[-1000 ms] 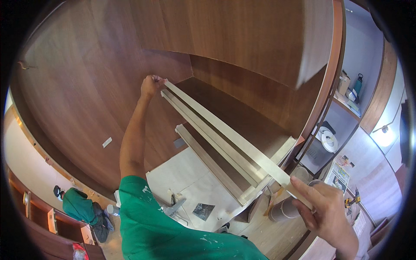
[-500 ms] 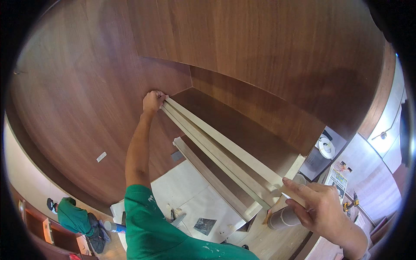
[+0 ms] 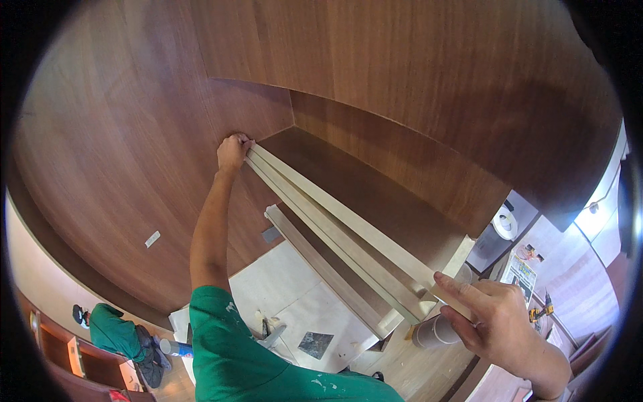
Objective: The person applies white edge banding to the edges of a wooden cabinet. They repeatedly position the strip, press it into place, and use a sanding block to smooth the surface. The person works on multiple edges of the cabinet throughout the clip.
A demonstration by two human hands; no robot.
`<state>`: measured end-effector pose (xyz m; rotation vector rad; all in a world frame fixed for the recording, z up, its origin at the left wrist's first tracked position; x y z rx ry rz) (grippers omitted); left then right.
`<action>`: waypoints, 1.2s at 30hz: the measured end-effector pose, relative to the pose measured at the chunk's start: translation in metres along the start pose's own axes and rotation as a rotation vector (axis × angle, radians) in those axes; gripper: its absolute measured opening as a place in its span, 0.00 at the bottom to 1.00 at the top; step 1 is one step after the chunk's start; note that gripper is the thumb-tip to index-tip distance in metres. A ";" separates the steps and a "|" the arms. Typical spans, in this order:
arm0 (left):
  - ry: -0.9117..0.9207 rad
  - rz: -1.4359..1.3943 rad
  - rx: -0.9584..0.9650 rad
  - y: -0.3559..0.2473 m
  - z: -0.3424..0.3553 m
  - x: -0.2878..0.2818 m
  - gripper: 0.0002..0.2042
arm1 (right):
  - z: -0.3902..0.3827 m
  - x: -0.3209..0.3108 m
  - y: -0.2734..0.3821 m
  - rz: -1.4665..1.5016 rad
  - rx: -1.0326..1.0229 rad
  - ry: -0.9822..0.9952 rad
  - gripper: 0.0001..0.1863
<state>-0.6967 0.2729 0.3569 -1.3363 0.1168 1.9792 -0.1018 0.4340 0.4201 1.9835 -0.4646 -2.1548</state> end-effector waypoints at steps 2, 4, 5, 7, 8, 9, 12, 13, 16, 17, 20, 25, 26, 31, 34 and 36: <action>-0.023 -0.005 0.001 0.004 -0.003 -0.003 0.12 | 0.000 0.000 0.001 -0.006 -0.013 0.000 0.22; -0.025 -0.011 -0.003 0.004 -0.005 -0.002 0.12 | 0.000 -0.001 0.003 -0.015 -0.019 0.009 0.22; -0.016 -0.014 -0.007 0.003 -0.005 -0.002 0.12 | 0.000 -0.001 0.003 -0.020 -0.025 0.011 0.22; -0.028 -0.004 0.012 0.004 -0.005 0.000 0.12 | 0.000 -0.001 0.005 -0.029 -0.039 0.013 0.22; -0.049 0.009 0.035 0.006 -0.004 0.000 0.12 | 0.001 0.000 0.006 -0.030 -0.037 0.029 0.21; -0.071 0.022 0.059 0.008 -0.004 -0.001 0.12 | 0.001 0.001 0.007 -0.031 -0.035 0.046 0.21; -0.065 0.064 0.038 0.007 -0.004 0.001 0.12 | 0.003 0.002 0.007 -0.019 -0.038 0.040 0.21; -0.063 0.066 0.031 0.005 -0.004 0.000 0.12 | 0.002 0.001 0.007 -0.014 -0.042 0.027 0.21; -0.053 0.070 0.011 0.003 -0.002 0.002 0.13 | 0.001 0.002 0.008 -0.040 -0.077 0.004 0.20; -0.049 0.068 0.006 0.005 0.000 0.003 0.13 | 0.001 0.001 0.010 -0.047 -0.068 0.013 0.20; -0.030 0.082 -0.033 0.007 -0.002 0.002 0.13 | 0.003 0.000 0.011 -0.051 -0.060 0.037 0.20; -0.026 0.068 -0.037 0.002 -0.004 0.002 0.12 | 0.002 0.002 0.007 -0.051 -0.051 0.021 0.20; -0.032 0.067 -0.031 -0.002 -0.004 0.002 0.12 | 0.002 0.002 0.007 -0.051 -0.041 0.029 0.20; -0.064 0.081 -0.029 0.012 -0.004 0.000 0.13 | 0.001 0.002 0.001 -0.011 -0.029 0.044 0.20; -0.028 0.062 -0.016 -0.001 -0.005 0.001 0.13 | 0.004 0.000 0.002 -0.057 0.002 0.084 0.20; -0.065 0.082 -0.008 -0.002 -0.006 -0.002 0.12 | 0.006 0.001 0.001 -0.046 0.014 0.118 0.20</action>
Point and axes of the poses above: each hand's wrist, its own z-axis towards the middle knuckle, its own x-axis out of the palm, y = z × x, the point moved 10 cm from there along z, towards the middle knuckle, and after that the axes turned 13 degrees about y, right-handed, at the moved point
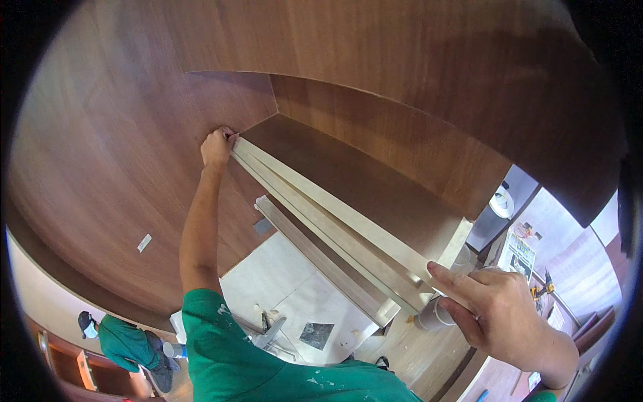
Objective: The person applies white edge banding to the edges of a wooden cabinet. They repeatedly position the strip, press it into place, and use a sanding block to smooth the surface. The person works on multiple edges of the cabinet throughout the clip.
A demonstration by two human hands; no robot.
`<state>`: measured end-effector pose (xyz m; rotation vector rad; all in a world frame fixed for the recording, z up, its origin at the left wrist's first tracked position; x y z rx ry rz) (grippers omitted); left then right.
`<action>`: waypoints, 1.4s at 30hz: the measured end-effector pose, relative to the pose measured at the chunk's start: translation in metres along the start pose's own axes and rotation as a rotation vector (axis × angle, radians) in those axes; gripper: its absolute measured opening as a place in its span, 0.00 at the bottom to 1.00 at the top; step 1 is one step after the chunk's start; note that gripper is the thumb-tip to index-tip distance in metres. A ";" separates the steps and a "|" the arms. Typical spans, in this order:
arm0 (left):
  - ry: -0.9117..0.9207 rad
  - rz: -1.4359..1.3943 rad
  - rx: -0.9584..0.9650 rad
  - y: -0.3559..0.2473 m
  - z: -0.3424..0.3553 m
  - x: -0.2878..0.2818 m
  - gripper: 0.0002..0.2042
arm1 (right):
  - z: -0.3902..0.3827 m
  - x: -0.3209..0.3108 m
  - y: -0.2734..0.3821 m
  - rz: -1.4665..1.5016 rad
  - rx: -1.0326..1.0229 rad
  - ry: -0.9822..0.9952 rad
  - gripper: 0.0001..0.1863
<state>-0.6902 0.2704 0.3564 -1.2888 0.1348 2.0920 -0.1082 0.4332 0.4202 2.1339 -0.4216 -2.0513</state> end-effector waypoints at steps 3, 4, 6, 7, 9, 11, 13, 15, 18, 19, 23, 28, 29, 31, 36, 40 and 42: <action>0.016 0.016 -0.004 0.006 0.003 0.004 0.13 | 0.000 0.002 -0.002 0.029 -0.002 0.033 0.19; 0.000 0.021 -0.020 0.004 0.003 0.003 0.13 | 0.001 0.002 -0.002 0.037 -0.009 0.039 0.19; -0.030 0.031 -0.051 0.000 0.003 0.002 0.13 | 0.005 0.003 -0.001 0.019 0.017 0.122 0.19; -0.036 0.017 -0.027 0.002 0.002 0.004 0.14 | 0.006 0.005 0.000 0.012 0.031 0.169 0.19; -0.048 -0.010 0.021 0.011 -0.001 0.002 0.15 | 0.006 0.009 0.000 -0.013 -0.003 0.205 0.20; -0.042 0.002 -0.023 0.006 0.001 0.005 0.14 | 0.004 0.012 -0.003 -0.039 -0.012 0.242 0.23; -0.044 0.021 -0.037 0.001 0.001 0.005 0.13 | 0.002 0.018 -0.007 -0.053 -0.010 0.293 0.27; -0.053 0.045 -0.023 0.000 -0.003 0.004 0.12 | 0.004 0.021 -0.013 -0.056 -0.017 0.290 0.29; -0.032 -0.007 -0.027 0.004 -0.001 0.005 0.12 | 0.001 0.024 -0.018 -0.062 -0.007 0.281 0.32; -0.034 -0.012 -0.026 0.008 -0.002 0.004 0.12 | 0.002 0.026 -0.019 -0.062 -0.022 0.273 0.32; -0.021 -0.033 -0.019 0.010 0.005 0.011 0.12 | 0.000 0.035 -0.018 -0.113 -0.021 0.270 0.31; -0.030 -0.044 -0.006 0.007 0.001 0.009 0.12 | 0.000 0.049 -0.023 -0.197 0.028 0.325 0.30; -0.018 -0.029 -0.022 0.009 0.003 0.010 0.13 | 0.000 0.050 -0.023 -0.217 0.030 0.323 0.30; 0.008 0.000 -0.055 0.011 0.004 0.011 0.13 | 0.000 0.050 -0.021 -0.247 0.027 0.319 0.30; -0.001 -0.038 -0.036 0.011 0.003 0.010 0.13 | -0.001 0.053 -0.015 -0.293 -0.021 0.285 0.29; -0.021 -0.037 -0.025 0.010 0.004 0.012 0.13 | -0.001 0.055 -0.016 -0.324 0.025 0.326 0.27; -0.007 -0.022 -0.037 0.012 0.004 0.012 0.13 | 0.000 0.055 -0.018 -0.306 0.046 0.354 0.27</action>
Point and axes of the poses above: each hand's wrist, its own z-axis towards the middle knuckle, its own x-axis out of the palm, y = z × x, the point moved 10 cm from there along z, towards the middle knuckle, and after that the axes turned 13 degrees about y, right-handed, at the moved point
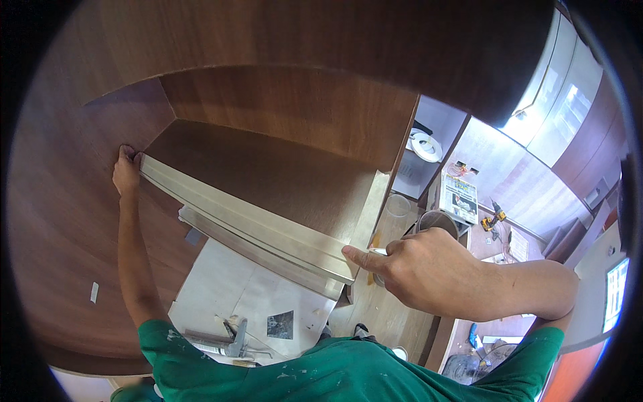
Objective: The person applies white edge banding to the edges of a wooden cabinet. They repeatedly position the strip, press it into place, and use a sanding block to smooth the surface. The person works on multiple edges of the cabinet throughout the clip.
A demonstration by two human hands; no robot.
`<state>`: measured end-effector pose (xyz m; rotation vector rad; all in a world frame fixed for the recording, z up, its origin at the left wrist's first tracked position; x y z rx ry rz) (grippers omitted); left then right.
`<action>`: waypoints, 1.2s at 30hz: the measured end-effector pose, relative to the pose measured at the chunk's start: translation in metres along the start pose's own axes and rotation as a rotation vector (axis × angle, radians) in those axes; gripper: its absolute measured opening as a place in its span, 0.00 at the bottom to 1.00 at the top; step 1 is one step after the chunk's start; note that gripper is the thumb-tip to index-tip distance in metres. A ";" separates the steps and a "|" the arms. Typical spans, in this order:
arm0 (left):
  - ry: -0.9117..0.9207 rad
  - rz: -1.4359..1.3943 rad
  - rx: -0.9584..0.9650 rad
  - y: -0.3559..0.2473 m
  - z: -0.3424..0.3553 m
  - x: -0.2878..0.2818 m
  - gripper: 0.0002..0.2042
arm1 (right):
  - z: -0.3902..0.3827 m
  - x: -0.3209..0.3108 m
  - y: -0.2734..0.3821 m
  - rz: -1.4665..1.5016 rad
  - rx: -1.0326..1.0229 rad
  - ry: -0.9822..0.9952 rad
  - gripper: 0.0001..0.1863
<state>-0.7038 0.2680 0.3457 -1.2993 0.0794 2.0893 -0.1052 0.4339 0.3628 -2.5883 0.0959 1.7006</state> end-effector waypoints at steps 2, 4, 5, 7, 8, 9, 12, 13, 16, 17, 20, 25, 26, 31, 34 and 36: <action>-0.002 0.001 -0.004 0.000 0.000 -0.001 0.13 | -0.001 -0.001 -0.001 -0.006 -0.001 -0.009 0.27; -0.016 -0.008 0.001 -0.003 -0.002 -0.002 0.13 | -0.001 -0.001 -0.002 -0.015 -0.001 -0.020 0.27; -0.010 -0.018 0.003 -0.005 -0.003 -0.001 0.13 | -0.001 0.000 -0.001 -0.021 0.000 -0.026 0.27; 0.002 -0.035 0.006 -0.008 -0.004 -0.003 0.14 | -0.001 0.000 0.000 -0.031 0.001 -0.029 0.27; -0.001 -0.027 -0.006 -0.007 -0.004 -0.003 0.14 | -0.001 0.000 0.000 -0.035 0.002 -0.025 0.27; -0.003 -0.019 -0.019 -0.006 -0.003 -0.003 0.14 | -0.001 0.000 0.001 -0.040 0.003 -0.021 0.27; 0.015 0.002 -0.038 -0.001 -0.001 0.000 0.14 | 0.000 0.001 0.000 -0.042 0.002 -0.028 0.28; 0.025 0.003 -0.039 0.000 0.000 0.002 0.14 | 0.000 0.001 0.001 -0.045 0.002 -0.029 0.28; -0.031 -0.013 0.018 -0.002 0.000 0.000 0.14 | -0.001 0.001 0.000 -0.050 0.006 -0.026 0.28; -0.020 -0.011 0.012 -0.001 0.000 0.001 0.14 | 0.000 0.001 0.000 -0.047 0.011 -0.020 0.28; 0.007 -0.009 -0.015 -0.001 0.000 0.000 0.14 | -0.001 0.000 0.000 -0.040 0.010 -0.028 0.28; -0.002 -0.015 0.008 -0.005 -0.002 -0.002 0.14 | 0.000 0.004 -0.003 -0.034 0.010 -0.029 0.30; -0.003 -0.009 0.001 -0.004 -0.002 -0.002 0.14 | 0.000 0.005 -0.003 -0.038 0.012 -0.030 0.30; -0.010 -0.022 0.002 -0.003 -0.002 0.000 0.14 | 0.000 0.005 -0.003 -0.019 0.000 -0.044 0.30; -0.026 -0.025 0.029 -0.001 -0.001 -0.001 0.15 | -0.002 0.003 -0.002 -0.029 0.005 -0.034 0.29; -0.022 -0.026 0.023 -0.002 0.000 0.001 0.15 | -0.003 0.002 -0.002 -0.025 0.003 -0.043 0.29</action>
Point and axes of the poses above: each hand's wrist, its own z-axis towards the middle knuckle, its own x-axis out of the palm, y = z × x, the point moved 10 cm from there along z, towards the middle knuckle, and after that the axes turned 13 degrees about y, right-handed, at the moved point
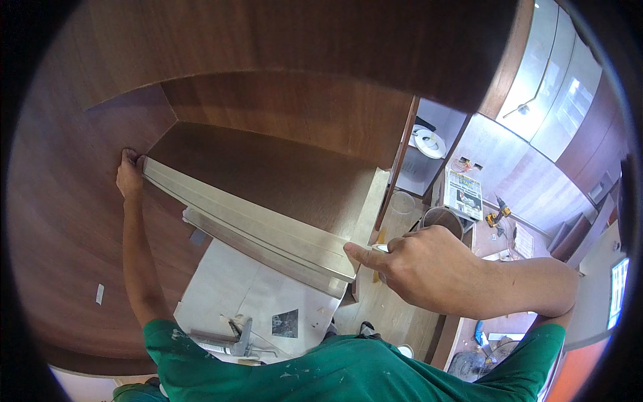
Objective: The person applies white edge banding to the edges of a wooden cabinet. They repeatedly position the strip, press it into place, and use a sanding block to smooth the surface. The person works on multiple edges of the cabinet throughout the clip.
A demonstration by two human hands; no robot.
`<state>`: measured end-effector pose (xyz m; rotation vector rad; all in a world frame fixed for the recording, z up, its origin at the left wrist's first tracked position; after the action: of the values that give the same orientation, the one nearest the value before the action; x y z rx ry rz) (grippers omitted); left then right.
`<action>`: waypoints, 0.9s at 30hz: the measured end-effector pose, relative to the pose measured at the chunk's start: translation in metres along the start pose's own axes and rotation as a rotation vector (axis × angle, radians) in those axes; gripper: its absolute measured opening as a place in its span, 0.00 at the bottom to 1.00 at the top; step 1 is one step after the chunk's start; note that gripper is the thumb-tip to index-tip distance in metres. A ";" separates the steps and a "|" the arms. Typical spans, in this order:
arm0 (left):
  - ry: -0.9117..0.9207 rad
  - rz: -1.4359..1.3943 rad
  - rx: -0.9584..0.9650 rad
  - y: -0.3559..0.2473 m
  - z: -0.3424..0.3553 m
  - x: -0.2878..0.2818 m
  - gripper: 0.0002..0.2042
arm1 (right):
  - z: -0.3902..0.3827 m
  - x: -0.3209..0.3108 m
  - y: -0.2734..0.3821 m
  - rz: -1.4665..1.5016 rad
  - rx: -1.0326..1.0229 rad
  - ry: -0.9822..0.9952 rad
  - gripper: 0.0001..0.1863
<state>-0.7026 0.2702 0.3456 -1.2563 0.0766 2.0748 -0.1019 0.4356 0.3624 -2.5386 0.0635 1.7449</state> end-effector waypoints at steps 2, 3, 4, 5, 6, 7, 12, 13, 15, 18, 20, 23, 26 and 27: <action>0.006 0.013 -0.020 0.002 0.000 -0.001 0.15 | 0.000 -0.001 0.000 0.013 -0.001 -0.006 0.29; 0.011 0.024 -0.035 0.004 0.001 -0.001 0.15 | -0.001 -0.001 -0.001 0.020 -0.002 -0.008 0.29; 0.017 0.031 -0.048 0.004 0.002 0.000 0.15 | -0.002 -0.003 0.000 0.008 -0.003 -0.023 0.29; 0.013 0.023 -0.038 0.004 0.002 0.000 0.15 | -0.005 -0.004 0.001 -0.003 -0.004 -0.037 0.29; 0.009 0.015 -0.028 0.004 0.001 0.000 0.15 | -0.006 -0.006 0.001 -0.014 -0.005 -0.051 0.29; 0.004 0.006 -0.017 0.002 0.000 0.000 0.15 | -0.005 -0.005 0.001 -0.008 0.001 -0.031 0.29; 0.016 0.017 -0.028 0.000 -0.001 -0.002 0.15 | -0.002 -0.001 0.001 0.005 -0.001 -0.004 0.30; 0.010 0.020 -0.021 -0.003 -0.002 -0.003 0.15 | -0.002 0.001 0.000 0.001 0.001 -0.001 0.30; 0.024 0.021 -0.043 -0.005 -0.003 -0.001 0.15 | -0.001 0.004 -0.001 -0.007 0.005 0.005 0.30; 0.020 0.004 -0.041 -0.004 -0.002 0.000 0.15 | -0.002 0.004 -0.001 0.015 -0.001 0.003 0.32; 0.008 0.000 -0.018 0.001 -0.002 -0.002 0.14 | -0.003 0.001 0.000 -0.007 0.005 -0.018 0.33; 0.016 -0.012 0.003 0.008 0.002 0.002 0.14 | -0.004 0.000 -0.001 0.002 0.013 -0.065 0.34; 0.069 0.147 -0.039 0.000 0.010 0.001 0.15 | -0.005 0.000 -0.001 -0.004 0.015 -0.090 0.33; 0.078 0.210 -0.069 -0.003 0.007 -0.002 0.16 | -0.005 0.000 0.000 -0.012 0.001 -0.109 0.33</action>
<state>-0.7057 0.2739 0.3520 -1.4234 0.1802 2.2216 -0.0971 0.4356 0.3645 -2.4326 0.0431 1.8745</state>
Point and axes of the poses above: each hand's wrist, its own z-axis towards the middle knuckle, its own x-axis out of the palm, y = z × x, the point moved 10 cm from there along z, towards the middle knuckle, and after that the axes turned 13 degrees about y, right-handed, at the moved point
